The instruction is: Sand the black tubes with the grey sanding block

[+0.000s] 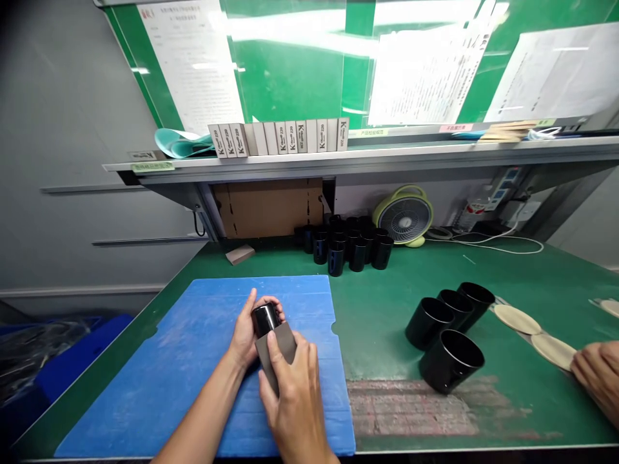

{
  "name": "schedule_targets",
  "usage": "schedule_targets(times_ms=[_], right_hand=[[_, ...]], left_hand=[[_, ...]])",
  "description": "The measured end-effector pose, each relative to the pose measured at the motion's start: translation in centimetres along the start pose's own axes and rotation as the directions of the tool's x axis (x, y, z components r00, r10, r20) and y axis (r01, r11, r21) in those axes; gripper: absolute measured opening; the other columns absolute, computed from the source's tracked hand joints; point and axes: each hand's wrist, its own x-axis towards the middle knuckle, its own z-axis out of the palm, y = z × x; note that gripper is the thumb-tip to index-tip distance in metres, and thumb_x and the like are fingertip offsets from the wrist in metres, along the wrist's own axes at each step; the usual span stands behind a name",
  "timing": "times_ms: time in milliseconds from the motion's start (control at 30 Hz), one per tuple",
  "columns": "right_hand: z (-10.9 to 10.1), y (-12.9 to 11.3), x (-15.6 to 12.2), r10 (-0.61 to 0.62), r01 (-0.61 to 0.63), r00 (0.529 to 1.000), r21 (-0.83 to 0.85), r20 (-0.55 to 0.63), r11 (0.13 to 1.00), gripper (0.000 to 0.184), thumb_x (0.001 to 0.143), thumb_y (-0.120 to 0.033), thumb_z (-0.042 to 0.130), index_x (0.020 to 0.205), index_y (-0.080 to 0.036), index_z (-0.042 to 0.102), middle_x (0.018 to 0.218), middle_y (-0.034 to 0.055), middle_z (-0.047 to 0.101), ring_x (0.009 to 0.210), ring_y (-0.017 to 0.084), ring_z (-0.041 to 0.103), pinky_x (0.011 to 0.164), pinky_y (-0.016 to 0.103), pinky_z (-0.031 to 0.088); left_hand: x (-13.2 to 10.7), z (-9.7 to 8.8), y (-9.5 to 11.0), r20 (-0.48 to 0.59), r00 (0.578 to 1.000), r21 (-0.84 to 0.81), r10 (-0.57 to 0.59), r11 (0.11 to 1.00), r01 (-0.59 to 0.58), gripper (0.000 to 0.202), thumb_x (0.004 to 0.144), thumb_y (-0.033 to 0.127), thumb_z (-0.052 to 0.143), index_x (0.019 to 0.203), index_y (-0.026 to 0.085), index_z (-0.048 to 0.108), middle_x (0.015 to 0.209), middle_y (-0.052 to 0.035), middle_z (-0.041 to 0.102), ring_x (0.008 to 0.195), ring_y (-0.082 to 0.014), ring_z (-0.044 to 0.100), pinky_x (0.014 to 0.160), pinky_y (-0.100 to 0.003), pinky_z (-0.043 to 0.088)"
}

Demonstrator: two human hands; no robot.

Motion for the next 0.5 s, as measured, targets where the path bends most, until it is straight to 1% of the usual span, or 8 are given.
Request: schedule_targets(times_ms=[100,167,200,267,333,367,433,500], right_hand=[[0.3,0.0,-1.3,-0.026,0.026,1.0,-0.041,-0.003,0.999,0.065,0.095,-0.016,0.056,0.156,-0.03,0.038,0.144,0.0157,0.042,0.12,0.031,0.05,0.097,0.051,0.052],[0.4,0.0,-1.7,-0.052,0.05,0.998,-0.068,-0.025,0.996,0.063,0.095,-0.017,0.056,0.155,-0.029,0.04,0.143,0.0164,0.043,0.119,0.031,0.051,0.094,0.049,0.053],[0.5,-0.1,-1.4,-0.063,0.06,0.997,-0.078,-0.046,0.995,0.062,0.096,-0.017,0.055,0.155,-0.028,0.041,0.143,0.0165,0.043,0.119,0.031,0.051,0.093,0.047,0.053],[0.7,-0.4,0.1,-0.068,0.061,0.995,-0.087,-0.075,0.994,0.059,0.096,-0.018,0.054,0.153,-0.029,0.044,0.143,0.0163,0.044,0.118,0.031,0.051,0.092,0.047,0.053],[0.9,-0.8,2.0,-0.042,0.036,0.997,-0.091,-0.069,0.995,0.056,0.097,-0.021,0.054,0.152,-0.028,0.046,0.141,0.0165,0.045,0.117,0.032,0.05,0.094,0.049,0.051],[1.0,-0.9,2.7,-0.04,0.035,0.998,-0.091,-0.047,0.995,0.055,0.098,-0.022,0.054,0.152,-0.027,0.045,0.141,0.0166,0.045,0.116,0.032,0.05,0.095,0.051,0.05],[1.2,-1.0,3.1,-0.066,0.064,0.998,-0.098,-0.017,0.993,0.057,0.098,-0.022,0.054,0.154,-0.027,0.043,0.142,0.0168,0.044,0.117,0.032,0.05,0.096,0.05,0.05],[1.3,-0.9,2.6,-0.11,0.104,0.993,-0.111,-0.05,0.988,0.058,0.098,-0.019,0.052,0.155,-0.027,0.04,0.145,0.0169,0.041,0.119,0.031,0.048,0.094,0.047,0.051]], left_hand=[[0.3,0.0,0.0,-0.095,0.995,-0.002,0.014,1.0,-0.014,0.044,0.093,0.052,0.053,0.073,0.014,0.063,0.064,-0.0059,0.063,0.054,-0.0171,0.061,0.053,-0.028,0.051],[0.5,-0.1,0.0,-0.111,0.994,0.009,-0.006,1.0,0.007,0.042,0.093,0.05,0.052,0.074,0.015,0.063,0.064,-0.0053,0.062,0.051,-0.0171,0.06,0.051,-0.029,0.051],[0.6,-0.1,-0.1,-0.103,0.995,0.013,-0.017,1.0,0.019,0.041,0.093,0.05,0.052,0.075,0.015,0.064,0.064,-0.005,0.063,0.051,-0.017,0.059,0.051,-0.029,0.051],[0.7,-0.2,-0.1,-0.099,0.995,0.012,-0.019,1.0,0.021,0.04,0.091,0.049,0.055,0.075,0.014,0.064,0.064,-0.0051,0.063,0.051,-0.0164,0.059,0.051,-0.028,0.051],[0.7,-0.4,-0.1,-0.124,0.992,-0.02,-0.01,1.0,0.008,0.037,0.088,0.048,0.061,0.075,0.014,0.064,0.065,-0.0056,0.064,0.054,-0.0163,0.061,0.055,-0.027,0.051],[0.6,-0.5,-0.1,-0.14,0.99,-0.04,-0.002,0.999,-0.004,0.036,0.087,0.047,0.064,0.074,0.014,0.064,0.065,-0.0055,0.064,0.055,-0.0162,0.061,0.057,-0.027,0.051],[0.6,-0.7,-0.1,-0.125,0.992,-0.058,0.01,0.998,-0.018,0.037,0.085,0.049,0.066,0.074,0.014,0.063,0.065,-0.0049,0.064,0.056,-0.016,0.061,0.058,-0.027,0.051],[0.7,-0.8,-0.2,-0.068,0.998,-0.034,0.004,0.999,-0.007,0.04,0.086,0.053,0.063,0.074,0.015,0.063,0.064,-0.0045,0.063,0.053,-0.0161,0.059,0.056,-0.028,0.05]])
